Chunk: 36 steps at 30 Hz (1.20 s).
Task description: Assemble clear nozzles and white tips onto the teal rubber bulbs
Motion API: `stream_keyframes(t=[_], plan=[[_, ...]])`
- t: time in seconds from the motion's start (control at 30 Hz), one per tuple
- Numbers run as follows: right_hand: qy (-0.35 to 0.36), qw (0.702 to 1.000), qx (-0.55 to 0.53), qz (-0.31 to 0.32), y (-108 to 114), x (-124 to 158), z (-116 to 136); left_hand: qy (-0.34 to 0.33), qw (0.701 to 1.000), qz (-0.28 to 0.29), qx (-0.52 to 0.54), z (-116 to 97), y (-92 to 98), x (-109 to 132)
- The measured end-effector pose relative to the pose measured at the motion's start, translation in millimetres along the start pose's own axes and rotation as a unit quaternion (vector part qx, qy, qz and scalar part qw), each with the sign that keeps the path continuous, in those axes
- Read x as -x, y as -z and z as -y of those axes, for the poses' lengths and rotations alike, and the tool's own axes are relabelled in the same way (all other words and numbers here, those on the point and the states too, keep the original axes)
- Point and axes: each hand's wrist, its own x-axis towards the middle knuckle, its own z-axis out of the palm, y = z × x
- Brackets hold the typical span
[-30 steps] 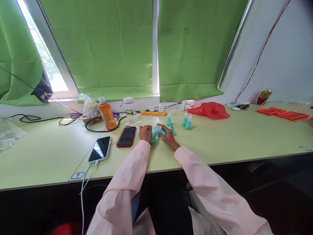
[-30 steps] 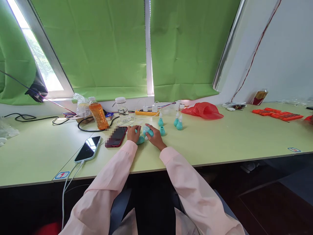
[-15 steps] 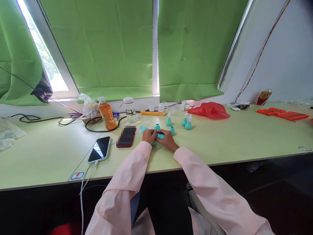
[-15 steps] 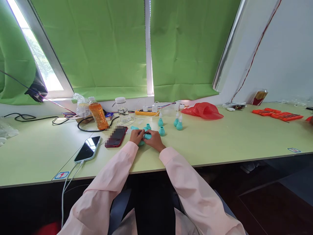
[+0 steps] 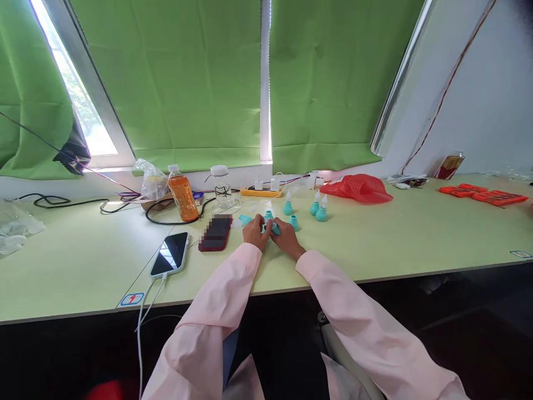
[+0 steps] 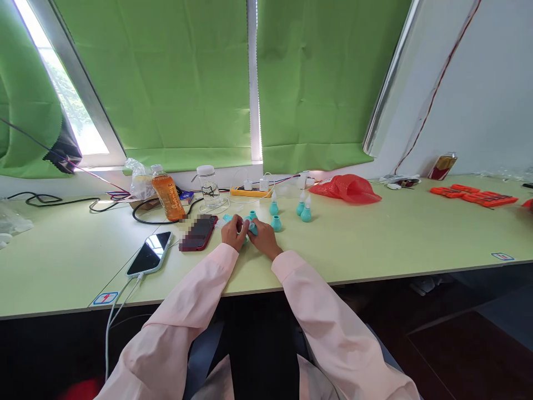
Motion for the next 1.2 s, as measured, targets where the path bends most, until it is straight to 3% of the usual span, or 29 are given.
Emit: stream_keyframes(t=[0.27,0.57,0.9,1.0,1.2], plan=[[0.008,1.000,0.020,-0.018,0.0,2.9,-1.1,0.003,0.998,0.030,0.046,-3.8,-9.0,8.2],[0.031,1.000,-0.003,0.002,0.2,4.2,0.2,0.031,0.994,0.017,0.105,3.2,-14.3,-0.2],[0.015,0.997,-0.073,0.011,2.4,1.9,5.2,0.075,0.972,0.040,0.219,8.3,-18.0,-9.8],[-0.011,0.995,-0.099,-0.021,4.0,1.7,6.2,0.090,0.969,0.045,0.226,12.6,-13.8,-16.6],[-0.097,0.977,-0.120,-0.147,13.0,-2.5,3.7,0.083,0.979,0.040,0.183,11.8,0.1,-19.8]])
